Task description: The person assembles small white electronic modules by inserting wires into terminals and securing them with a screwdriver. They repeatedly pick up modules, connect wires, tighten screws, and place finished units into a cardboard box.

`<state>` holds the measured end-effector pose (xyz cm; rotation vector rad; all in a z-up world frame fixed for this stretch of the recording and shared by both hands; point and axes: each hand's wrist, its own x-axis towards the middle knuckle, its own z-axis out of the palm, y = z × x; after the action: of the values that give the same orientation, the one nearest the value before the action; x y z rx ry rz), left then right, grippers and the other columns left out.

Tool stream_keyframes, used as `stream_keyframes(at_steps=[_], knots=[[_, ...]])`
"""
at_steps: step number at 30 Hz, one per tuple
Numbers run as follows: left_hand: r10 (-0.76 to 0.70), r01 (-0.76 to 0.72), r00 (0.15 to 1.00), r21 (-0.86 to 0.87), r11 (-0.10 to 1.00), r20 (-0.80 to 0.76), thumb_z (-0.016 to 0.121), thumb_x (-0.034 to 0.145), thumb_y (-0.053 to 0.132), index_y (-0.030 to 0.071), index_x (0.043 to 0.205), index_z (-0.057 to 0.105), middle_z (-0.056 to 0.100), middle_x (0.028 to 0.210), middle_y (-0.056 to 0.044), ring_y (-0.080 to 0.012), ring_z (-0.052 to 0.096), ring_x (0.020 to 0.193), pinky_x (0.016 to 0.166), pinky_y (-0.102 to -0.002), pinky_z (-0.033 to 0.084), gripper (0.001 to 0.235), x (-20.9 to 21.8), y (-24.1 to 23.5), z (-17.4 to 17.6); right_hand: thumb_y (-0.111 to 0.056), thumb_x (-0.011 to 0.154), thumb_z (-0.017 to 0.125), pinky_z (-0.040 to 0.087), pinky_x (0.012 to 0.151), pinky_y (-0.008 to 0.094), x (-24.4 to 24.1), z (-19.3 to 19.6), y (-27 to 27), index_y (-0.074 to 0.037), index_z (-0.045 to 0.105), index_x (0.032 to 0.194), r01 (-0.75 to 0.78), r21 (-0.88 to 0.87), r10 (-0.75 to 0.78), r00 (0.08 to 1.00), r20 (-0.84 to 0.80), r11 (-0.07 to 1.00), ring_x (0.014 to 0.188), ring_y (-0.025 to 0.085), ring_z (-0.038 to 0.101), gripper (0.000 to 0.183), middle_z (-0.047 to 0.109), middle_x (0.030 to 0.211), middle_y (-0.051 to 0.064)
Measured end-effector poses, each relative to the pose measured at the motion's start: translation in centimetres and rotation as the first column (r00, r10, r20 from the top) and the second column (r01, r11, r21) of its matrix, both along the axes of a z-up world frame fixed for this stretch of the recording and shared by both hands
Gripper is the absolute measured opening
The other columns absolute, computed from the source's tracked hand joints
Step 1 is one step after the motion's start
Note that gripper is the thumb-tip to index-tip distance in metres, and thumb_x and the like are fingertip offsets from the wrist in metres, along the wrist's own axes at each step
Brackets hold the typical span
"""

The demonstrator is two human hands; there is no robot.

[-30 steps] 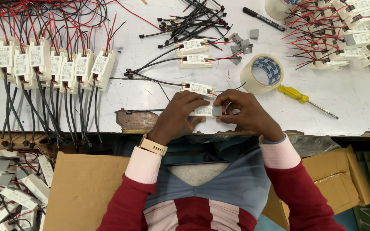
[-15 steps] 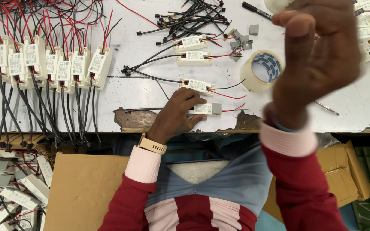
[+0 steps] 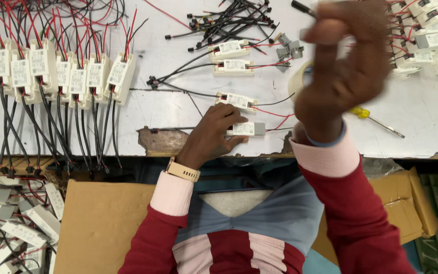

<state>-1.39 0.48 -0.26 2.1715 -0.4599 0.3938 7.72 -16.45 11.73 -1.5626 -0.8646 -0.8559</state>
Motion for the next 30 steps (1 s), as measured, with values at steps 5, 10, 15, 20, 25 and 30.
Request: stream_keyframes(at_steps=[5,10,15,20,25,30], knots=[[-0.001,-0.009,0.980,-0.046,0.999,-0.200,0.087,0.074,0.015,0.011,0.097,0.075,0.068,0.112,-0.006,-0.0280,0.065,0.108,0.081,-0.033,0.058,0.026,0.4,0.0,0.2,-0.026,0.110,0.060,0.044,0.088,0.041,-0.9,-6.4,3.0,0.002,0.062,0.125,-0.160,-0.554,0.204,0.979,0.018,0.817,0.092,0.029,0.054,0.032,0.061,0.096,0.011],[0.008,-0.008,0.997,0.009,1.000,0.071,0.091,0.070,0.021,0.007,0.107,0.072,0.066,0.110,-0.010,-0.0334,0.061,0.106,0.095,-0.043,0.048,0.044,0.6,0.1,0.2,-0.009,0.107,0.060,0.045,0.072,0.028,0.5,-7.7,1.9,0.003,0.063,0.126,-0.227,-0.253,0.151,0.945,-0.289,0.941,0.076,0.015,0.053,0.022,0.061,0.096,0.009],[-0.010,0.008,0.999,0.057,0.998,0.041,0.090,0.073,0.023,0.008,0.107,0.070,0.066,0.109,-0.007,-0.0291,0.062,0.105,0.097,-0.041,0.047,0.041,-0.2,0.0,0.4,-0.010,0.116,0.061,0.046,0.076,0.026,0.2,-2.4,-1.1,0.003,0.061,0.125,-0.107,0.111,0.116,0.991,-0.071,0.988,0.080,0.016,0.054,0.016,0.062,0.098,0.008],[-0.045,0.042,0.996,0.050,0.998,0.071,0.089,0.072,0.021,0.009,0.108,0.068,0.067,0.111,-0.006,-0.0274,0.062,0.104,0.095,-0.040,0.047,0.043,0.2,0.1,0.8,-0.023,0.116,0.031,0.043,0.084,0.033,0.4,-5.6,2.6,-0.004,0.059,0.107,-0.263,0.138,0.286,0.939,-0.191,0.955,0.088,0.020,0.053,0.035,0.060,0.101,0.008],[-0.005,0.009,0.999,0.072,0.997,-0.043,0.091,0.072,0.025,0.009,0.104,0.065,0.066,0.104,-0.006,-0.0278,0.060,0.101,0.093,-0.040,0.046,0.044,0.1,0.2,0.8,-0.018,0.114,0.053,0.048,0.072,0.030,0.5,-10.1,3.4,-0.005,0.065,0.129,-0.231,-0.286,0.161,0.955,-0.247,0.930,0.077,0.012,0.058,0.023,0.062,0.088,0.001],[-0.011,0.010,1.000,0.051,0.999,0.021,0.089,0.074,0.025,0.011,0.110,0.068,0.066,0.108,-0.005,-0.0267,0.062,0.105,0.095,-0.040,0.046,0.045,-0.1,-0.2,0.3,-0.013,0.116,0.056,0.044,0.067,0.023,-0.5,-5.8,-1.6,-0.002,0.069,0.125,-0.160,-0.113,0.114,0.935,-0.335,0.981,0.074,0.008,0.054,0.020,0.064,0.095,0.004]])
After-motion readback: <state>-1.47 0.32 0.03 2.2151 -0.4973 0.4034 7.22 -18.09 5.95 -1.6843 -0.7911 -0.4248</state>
